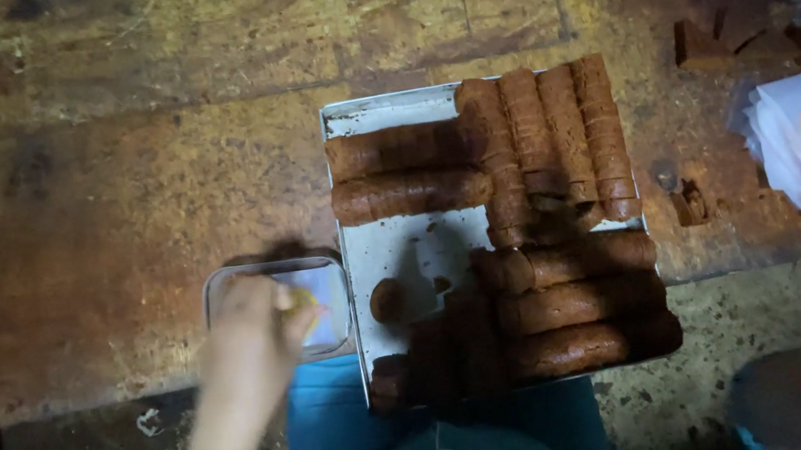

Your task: The person repeatedly picks cylindrical brown food items from a metal tray, places them into small plastic bags, and sets the filled bags into a clear container. The process is repeated continuously throughout the clip.

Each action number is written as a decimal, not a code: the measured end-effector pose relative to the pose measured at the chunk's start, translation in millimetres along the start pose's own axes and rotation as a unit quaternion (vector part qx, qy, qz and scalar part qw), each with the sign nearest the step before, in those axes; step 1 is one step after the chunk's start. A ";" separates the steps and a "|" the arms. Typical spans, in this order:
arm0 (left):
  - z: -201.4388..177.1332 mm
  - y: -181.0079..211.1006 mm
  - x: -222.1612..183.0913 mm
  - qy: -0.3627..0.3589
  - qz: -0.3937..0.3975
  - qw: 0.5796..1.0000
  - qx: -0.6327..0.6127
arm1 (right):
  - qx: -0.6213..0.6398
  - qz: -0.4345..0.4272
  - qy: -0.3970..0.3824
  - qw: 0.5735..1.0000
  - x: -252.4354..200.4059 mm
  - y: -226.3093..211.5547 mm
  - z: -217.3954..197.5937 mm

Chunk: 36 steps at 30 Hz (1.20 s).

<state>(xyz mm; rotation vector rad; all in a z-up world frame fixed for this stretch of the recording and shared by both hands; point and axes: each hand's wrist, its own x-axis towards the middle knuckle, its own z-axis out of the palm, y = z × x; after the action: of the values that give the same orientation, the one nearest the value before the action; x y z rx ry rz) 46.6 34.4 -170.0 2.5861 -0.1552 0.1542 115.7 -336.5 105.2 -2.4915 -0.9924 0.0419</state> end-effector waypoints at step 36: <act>23.6 92.0 8.5 -0.067 0.071 0.956 -0.278 | 0.270 -0.007 0.077 0.960 -9.5 20.6 253.7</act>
<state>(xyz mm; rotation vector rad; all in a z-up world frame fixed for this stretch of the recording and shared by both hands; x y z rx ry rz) 43.9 -56.7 -141.9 2.0214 -0.3773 -0.0164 73.4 -254.1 -132.1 -1.9554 -0.8015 0.1000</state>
